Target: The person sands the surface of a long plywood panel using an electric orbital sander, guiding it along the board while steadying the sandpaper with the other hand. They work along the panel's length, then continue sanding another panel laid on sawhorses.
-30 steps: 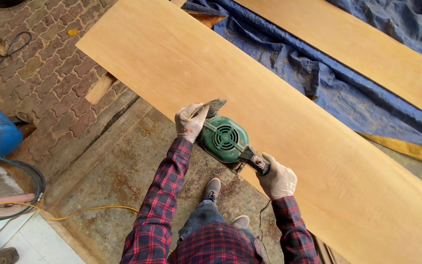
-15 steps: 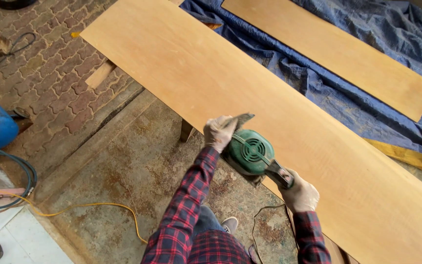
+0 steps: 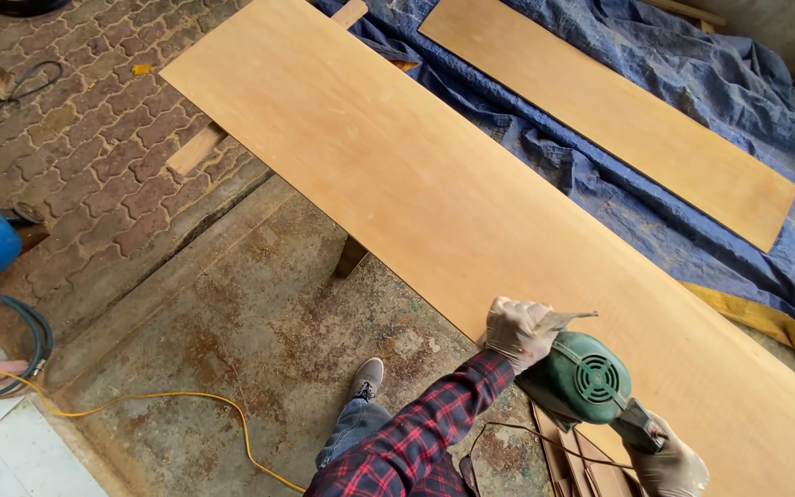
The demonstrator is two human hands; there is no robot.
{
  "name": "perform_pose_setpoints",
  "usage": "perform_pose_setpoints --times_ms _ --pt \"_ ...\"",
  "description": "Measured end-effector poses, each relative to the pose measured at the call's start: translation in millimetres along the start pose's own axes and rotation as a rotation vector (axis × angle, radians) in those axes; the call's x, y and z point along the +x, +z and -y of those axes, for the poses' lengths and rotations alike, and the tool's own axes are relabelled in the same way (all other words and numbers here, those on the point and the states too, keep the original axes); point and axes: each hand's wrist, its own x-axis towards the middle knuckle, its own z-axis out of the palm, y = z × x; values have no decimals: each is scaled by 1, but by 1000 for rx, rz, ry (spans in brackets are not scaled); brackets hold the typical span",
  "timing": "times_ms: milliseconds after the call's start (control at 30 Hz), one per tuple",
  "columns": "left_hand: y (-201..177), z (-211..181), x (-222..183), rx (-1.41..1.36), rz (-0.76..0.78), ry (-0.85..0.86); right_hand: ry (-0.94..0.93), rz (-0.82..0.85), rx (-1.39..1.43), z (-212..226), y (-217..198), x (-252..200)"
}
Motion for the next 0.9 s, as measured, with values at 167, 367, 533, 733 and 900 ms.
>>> perform_pose_setpoints --times_ms 167,367,533,733,900 --pt "15 -12 -4 -44 51 32 -10 -19 15 -35 5 -5" --pt "15 -17 -5 -28 117 83 33 2 -97 -35 -1 -11" --pt "11 -25 3 66 116 267 -5 -45 -29 1 -35 -26" --pt "30 -17 0 18 148 131 -73 -90 107 23 -57 -24" --pt "44 -29 -5 -9 143 90 -58 -82 124 12 -63 -30"
